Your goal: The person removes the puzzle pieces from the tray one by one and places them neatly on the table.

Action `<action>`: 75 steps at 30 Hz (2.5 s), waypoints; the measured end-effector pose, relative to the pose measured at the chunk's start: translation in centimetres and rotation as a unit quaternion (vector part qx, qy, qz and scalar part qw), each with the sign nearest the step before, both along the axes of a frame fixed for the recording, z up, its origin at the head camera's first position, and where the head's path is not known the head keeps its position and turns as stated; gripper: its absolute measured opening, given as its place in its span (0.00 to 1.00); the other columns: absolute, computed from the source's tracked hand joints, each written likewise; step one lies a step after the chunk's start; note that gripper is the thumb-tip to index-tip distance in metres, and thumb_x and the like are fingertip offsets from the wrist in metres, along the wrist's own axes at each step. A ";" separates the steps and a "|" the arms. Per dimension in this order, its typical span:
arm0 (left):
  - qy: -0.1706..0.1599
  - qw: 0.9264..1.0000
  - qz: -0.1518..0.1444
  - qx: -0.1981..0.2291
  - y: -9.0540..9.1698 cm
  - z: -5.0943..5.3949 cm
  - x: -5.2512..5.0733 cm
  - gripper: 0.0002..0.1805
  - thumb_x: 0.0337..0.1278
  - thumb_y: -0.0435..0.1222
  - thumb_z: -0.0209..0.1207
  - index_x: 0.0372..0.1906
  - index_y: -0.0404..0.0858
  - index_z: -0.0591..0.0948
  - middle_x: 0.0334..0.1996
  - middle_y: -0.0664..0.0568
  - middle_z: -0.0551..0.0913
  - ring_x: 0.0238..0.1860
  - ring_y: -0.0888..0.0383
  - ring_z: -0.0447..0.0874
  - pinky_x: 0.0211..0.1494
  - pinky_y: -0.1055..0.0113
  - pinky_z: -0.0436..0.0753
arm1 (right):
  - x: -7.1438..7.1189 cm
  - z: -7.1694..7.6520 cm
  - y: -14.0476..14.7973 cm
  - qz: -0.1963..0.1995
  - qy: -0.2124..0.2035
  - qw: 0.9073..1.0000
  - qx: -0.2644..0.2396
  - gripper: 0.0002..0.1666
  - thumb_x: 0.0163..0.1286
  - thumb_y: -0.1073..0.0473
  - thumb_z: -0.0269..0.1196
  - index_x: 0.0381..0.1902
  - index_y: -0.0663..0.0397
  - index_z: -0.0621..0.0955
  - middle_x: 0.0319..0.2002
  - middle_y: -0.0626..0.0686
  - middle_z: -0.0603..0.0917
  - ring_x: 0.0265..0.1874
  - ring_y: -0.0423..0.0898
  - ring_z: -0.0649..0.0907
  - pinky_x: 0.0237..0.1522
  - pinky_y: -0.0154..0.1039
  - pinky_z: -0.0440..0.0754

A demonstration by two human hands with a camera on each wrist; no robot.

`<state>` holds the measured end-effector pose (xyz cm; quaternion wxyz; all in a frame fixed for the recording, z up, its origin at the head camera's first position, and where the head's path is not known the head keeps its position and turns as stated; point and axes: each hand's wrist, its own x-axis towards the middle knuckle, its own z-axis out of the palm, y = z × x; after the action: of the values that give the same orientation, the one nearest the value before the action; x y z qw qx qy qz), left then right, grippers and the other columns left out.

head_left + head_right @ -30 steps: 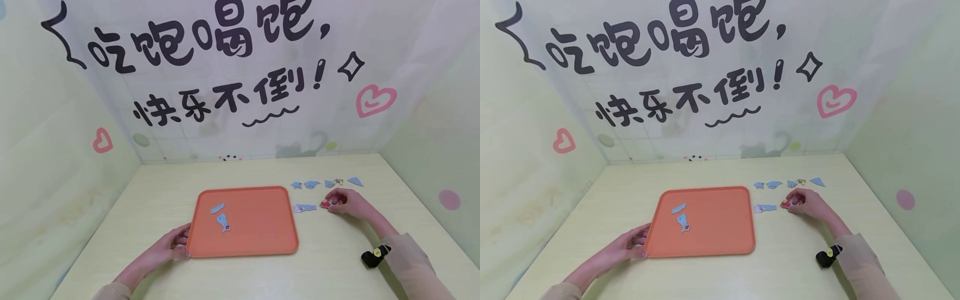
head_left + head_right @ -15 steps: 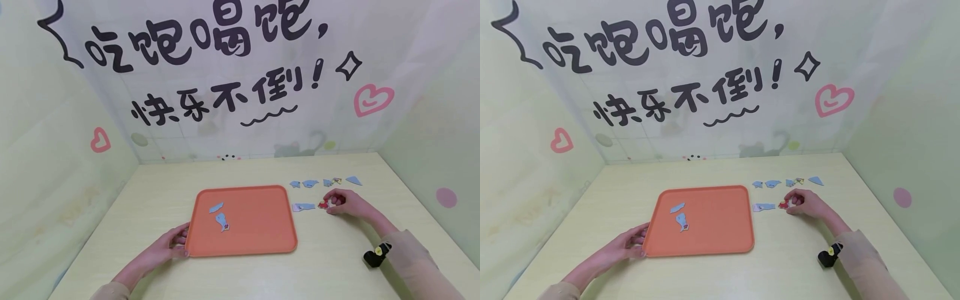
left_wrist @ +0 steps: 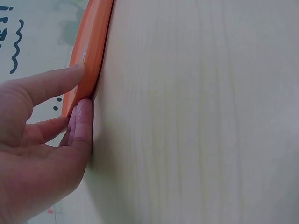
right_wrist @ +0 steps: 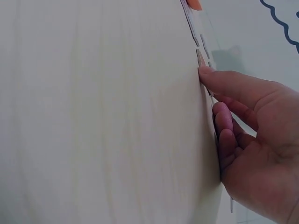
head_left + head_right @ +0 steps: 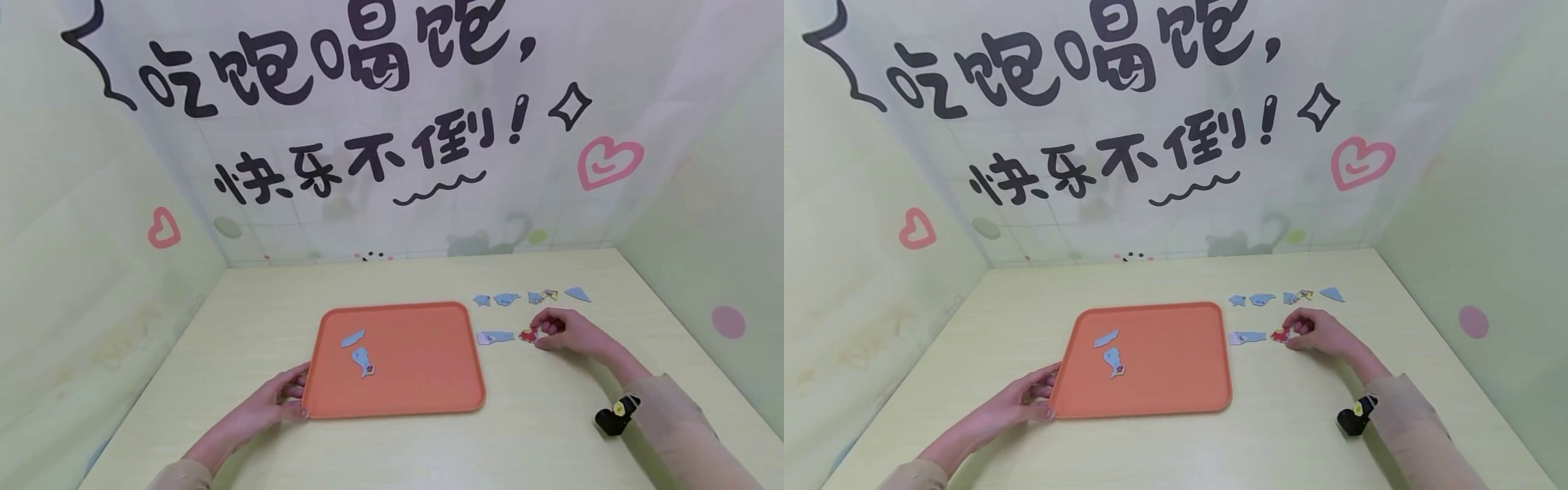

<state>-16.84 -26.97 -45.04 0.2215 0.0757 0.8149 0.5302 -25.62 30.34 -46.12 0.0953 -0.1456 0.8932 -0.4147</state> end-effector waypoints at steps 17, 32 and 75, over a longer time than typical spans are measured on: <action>0.006 1.000 -0.009 0.001 0.0 0.1 0.0 0.50 0.53 0.33 0.68 0.77 0.31 0.52 0.64 0.34 0.67 0.55 0.50 0.70 0.50 0.72 0.77 | -0.2 -0.1 0.2 0.007 0.004 1.000 0.015 0.20 0.60 0.57 0.71 0.46 0.62 0.80 0.35 0.54 0.75 0.35 0.42 0.71 0.36 0.29 0.70; 0.005 1.000 -0.001 -0.008 -0.1 -0.1 -0.1 0.50 0.52 0.33 0.68 0.77 0.32 0.53 0.64 0.36 0.67 0.56 0.51 0.71 0.52 0.72 0.77 | -0.1 -0.5 0.2 0.009 0.010 1.000 0.011 0.22 0.60 0.56 0.72 0.48 0.61 0.80 0.35 0.53 0.75 0.34 0.41 0.71 0.35 0.30 0.69; 0.004 1.000 -0.011 0.012 0.0 -0.4 0.0 0.51 0.53 0.31 0.67 0.77 0.31 0.51 0.64 0.34 0.67 0.56 0.51 0.71 0.51 0.73 0.78 | -5.4 4.9 -3.7 0.042 0.004 0.998 0.041 0.30 0.65 0.55 0.68 0.61 0.63 0.75 0.54 0.66 0.79 0.49 0.53 0.79 0.44 0.38 0.79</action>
<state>-16.80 -27.00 -45.47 0.2228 0.0893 0.8088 0.5369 -31.04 26.62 -41.22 0.1154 -0.1805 0.9028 -0.3729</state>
